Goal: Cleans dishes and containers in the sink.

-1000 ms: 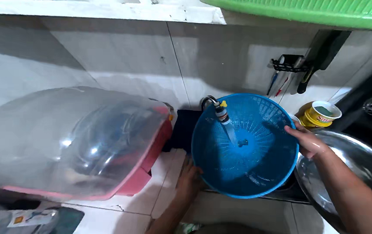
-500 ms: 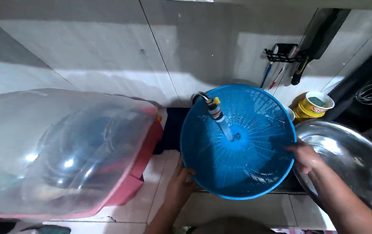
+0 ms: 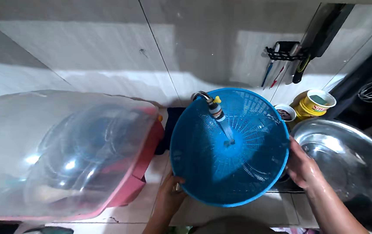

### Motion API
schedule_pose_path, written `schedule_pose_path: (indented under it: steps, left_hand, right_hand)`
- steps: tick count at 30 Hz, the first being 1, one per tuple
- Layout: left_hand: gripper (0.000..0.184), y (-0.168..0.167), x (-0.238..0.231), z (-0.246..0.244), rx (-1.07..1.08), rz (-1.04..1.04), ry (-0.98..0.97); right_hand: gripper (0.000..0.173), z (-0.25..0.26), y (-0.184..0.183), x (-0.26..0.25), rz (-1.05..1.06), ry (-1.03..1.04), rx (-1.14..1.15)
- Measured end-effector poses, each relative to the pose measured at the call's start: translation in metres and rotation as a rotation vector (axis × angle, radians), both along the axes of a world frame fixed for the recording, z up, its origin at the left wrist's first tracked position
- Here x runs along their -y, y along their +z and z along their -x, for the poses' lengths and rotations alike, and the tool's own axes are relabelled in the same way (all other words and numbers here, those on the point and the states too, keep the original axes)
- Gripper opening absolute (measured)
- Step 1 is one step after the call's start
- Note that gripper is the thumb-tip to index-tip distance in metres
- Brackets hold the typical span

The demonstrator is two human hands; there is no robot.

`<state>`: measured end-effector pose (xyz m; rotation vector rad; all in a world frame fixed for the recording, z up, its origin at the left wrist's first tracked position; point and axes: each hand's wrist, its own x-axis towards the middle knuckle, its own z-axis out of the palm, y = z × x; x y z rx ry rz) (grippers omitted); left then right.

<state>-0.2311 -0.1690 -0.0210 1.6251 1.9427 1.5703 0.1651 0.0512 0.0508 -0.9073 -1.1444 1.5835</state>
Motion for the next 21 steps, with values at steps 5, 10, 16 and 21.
schedule_pose_path:
  steps: [5,10,16,21]
  left_hand:
    - [0.039,-0.012,-0.007,-0.025,0.486,-0.007,-0.036]
    - [0.035,0.000,-0.018,-0.047,0.654,0.131,-0.049]
    - [0.052,-0.031,-0.035,-0.037,0.845,0.073,-0.241]
    - [0.039,-0.013,-0.033,-0.043,0.599,0.236,-0.100]
  right_hand:
    - [0.079,0.014,-0.064,0.020,-0.137,-0.034,-0.152]
    - [0.063,0.017,-0.176,0.022,-0.419,-0.161,0.694]
    - [0.079,0.012,-0.227,0.018,-0.541,-0.187,1.283]
    - [0.086,0.021,-0.235,0.024,-0.577,-0.187,1.397]
